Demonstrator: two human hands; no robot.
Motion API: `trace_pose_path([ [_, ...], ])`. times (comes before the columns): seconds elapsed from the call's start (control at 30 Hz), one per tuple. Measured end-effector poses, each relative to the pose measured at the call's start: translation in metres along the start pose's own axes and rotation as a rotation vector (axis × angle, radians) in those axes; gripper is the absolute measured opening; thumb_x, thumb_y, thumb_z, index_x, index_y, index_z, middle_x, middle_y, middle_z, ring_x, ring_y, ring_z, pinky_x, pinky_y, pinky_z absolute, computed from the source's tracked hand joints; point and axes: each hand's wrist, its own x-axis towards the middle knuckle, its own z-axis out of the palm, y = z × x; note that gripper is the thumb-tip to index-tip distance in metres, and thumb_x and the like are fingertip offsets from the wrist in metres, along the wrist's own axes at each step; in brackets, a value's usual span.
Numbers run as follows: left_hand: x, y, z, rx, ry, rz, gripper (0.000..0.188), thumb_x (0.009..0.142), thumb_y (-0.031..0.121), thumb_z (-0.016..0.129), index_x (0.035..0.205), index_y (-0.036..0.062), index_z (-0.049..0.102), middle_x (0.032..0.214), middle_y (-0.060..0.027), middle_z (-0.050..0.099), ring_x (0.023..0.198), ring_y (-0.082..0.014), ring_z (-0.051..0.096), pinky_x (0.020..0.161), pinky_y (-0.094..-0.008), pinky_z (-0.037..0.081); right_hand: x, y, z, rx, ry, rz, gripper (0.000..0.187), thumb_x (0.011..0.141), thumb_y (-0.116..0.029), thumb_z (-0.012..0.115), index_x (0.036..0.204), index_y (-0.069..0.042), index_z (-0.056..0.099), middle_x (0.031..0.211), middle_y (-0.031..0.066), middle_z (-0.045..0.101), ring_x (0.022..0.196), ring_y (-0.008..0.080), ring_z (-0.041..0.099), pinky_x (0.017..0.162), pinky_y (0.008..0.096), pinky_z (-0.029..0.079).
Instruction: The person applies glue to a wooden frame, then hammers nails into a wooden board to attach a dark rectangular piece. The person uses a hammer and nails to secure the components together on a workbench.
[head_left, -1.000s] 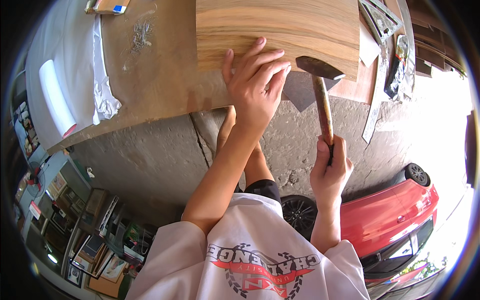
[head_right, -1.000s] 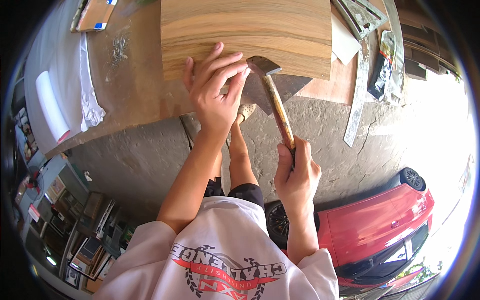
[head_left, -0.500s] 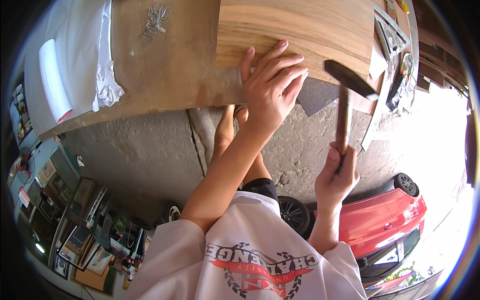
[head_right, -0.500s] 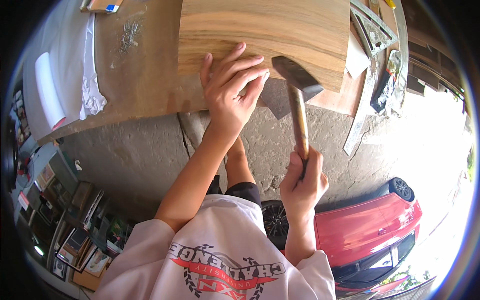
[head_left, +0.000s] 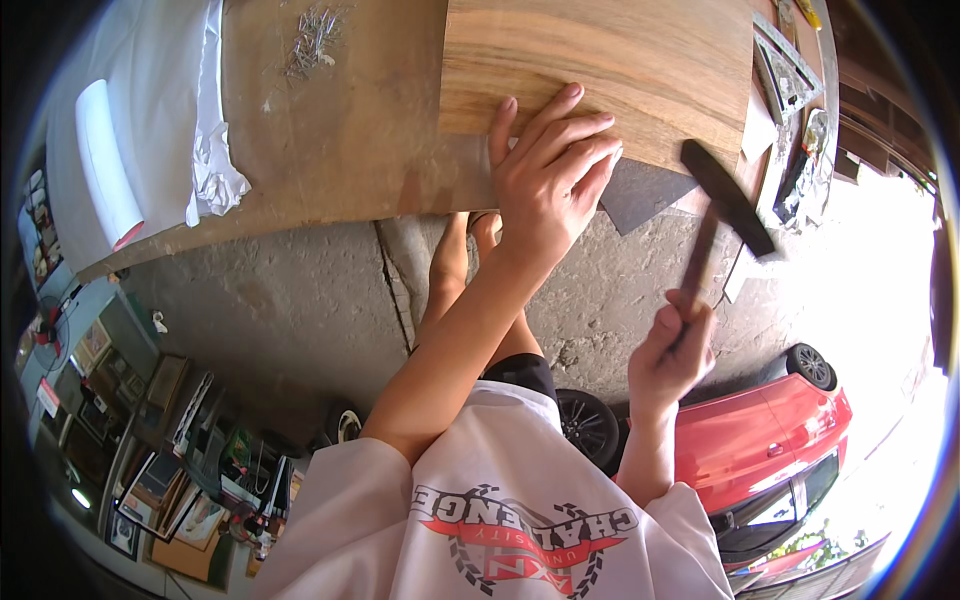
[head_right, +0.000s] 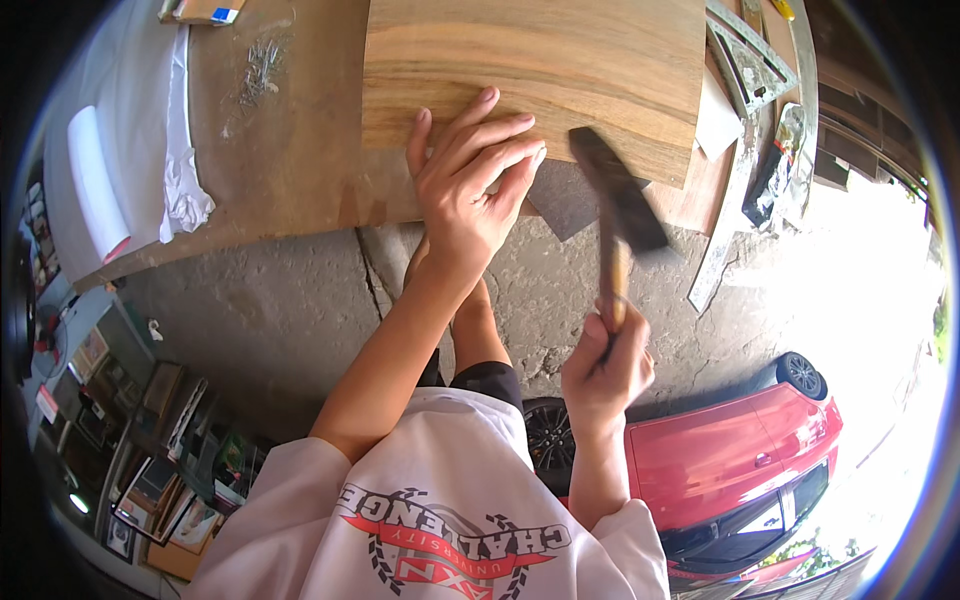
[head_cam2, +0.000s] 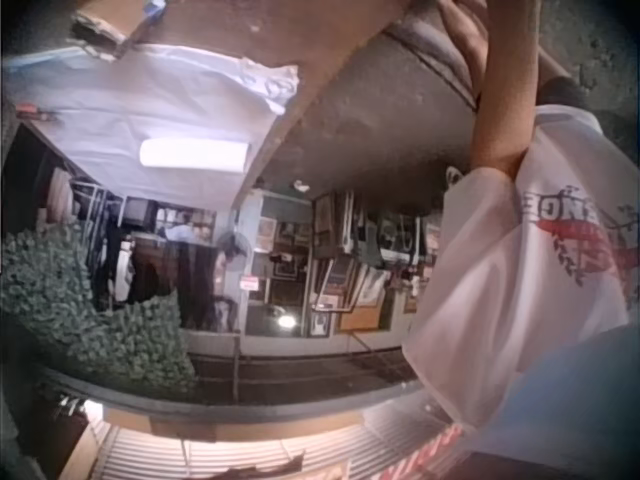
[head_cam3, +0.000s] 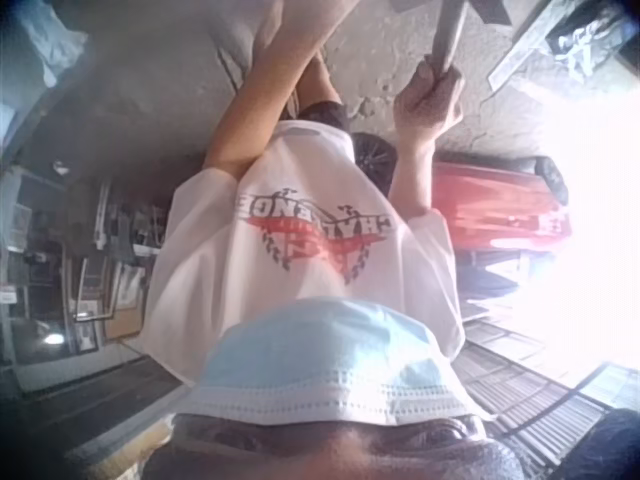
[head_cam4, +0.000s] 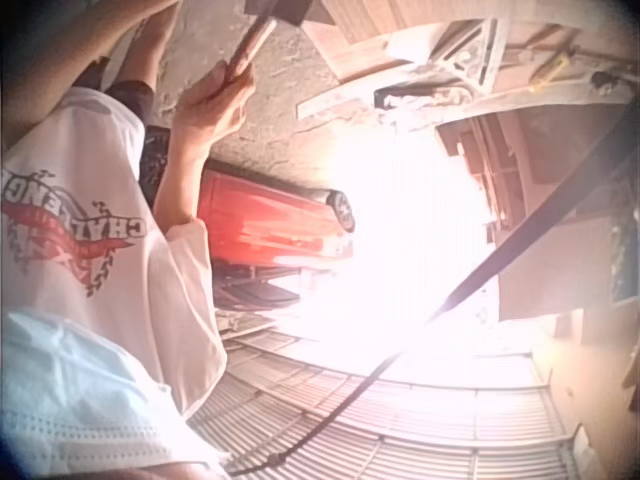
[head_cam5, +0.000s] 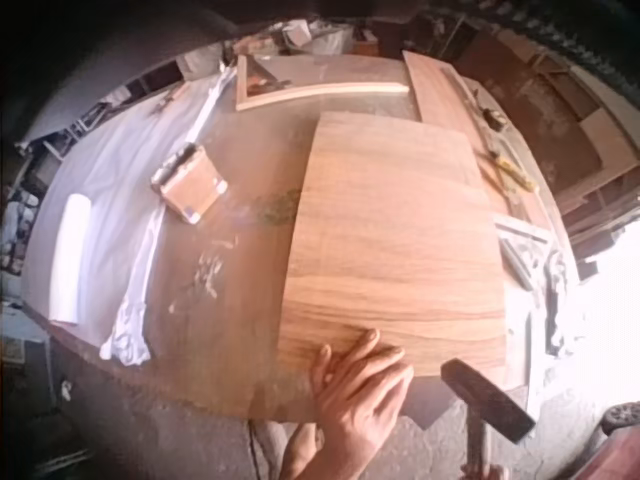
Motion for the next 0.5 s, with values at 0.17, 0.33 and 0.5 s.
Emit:
trace_pose_path([
  [0.17,0.002,0.001,-0.003,-0.030,-0.001,-0.014,0.011,0.080,0.012,0.083,0.086,0.0191,0.077,0.103,0.0058,0.077,0.122,-0.0175,0.065,0.120,-0.0436,0.020,0.004,0.002,0.001,-0.086,-0.096,0.082,0.012,0.102,-0.013,0.060,0.106,-0.002,0.062,0.067,0.0127,0.061,0.053,0.0241,0.065,0.050,0.0356,0.048],
  [0.33,0.007,0.006,-0.019,-0.048,-0.006,-0.045,0.018,0.080,0.015,0.085,0.096,0.0142,0.077,0.115,-0.0014,0.073,0.124,-0.0227,0.062,0.115,-0.0434,0.032,0.031,0.013,0.011,0.268,0.163,0.322,0.027,0.107,-0.025,0.052,0.107,-0.001,0.064,0.062,-0.0028,0.048,0.048,0.0063,0.044,0.044,0.0259,0.037],
  [0.5,0.019,-0.017,-0.085,0.068,0.059,-0.464,0.046,0.092,0.024,0.078,0.129,0.0015,0.062,0.125,-0.0128,0.064,0.111,-0.0229,0.060,0.099,-0.0378,0.048,0.077,0.043,0.039,0.442,0.335,0.437,0.030,0.104,-0.025,0.060,0.111,0.003,0.062,0.075,0.0015,0.055,0.050,0.0021,0.044,0.042,0.0243,0.051],
])
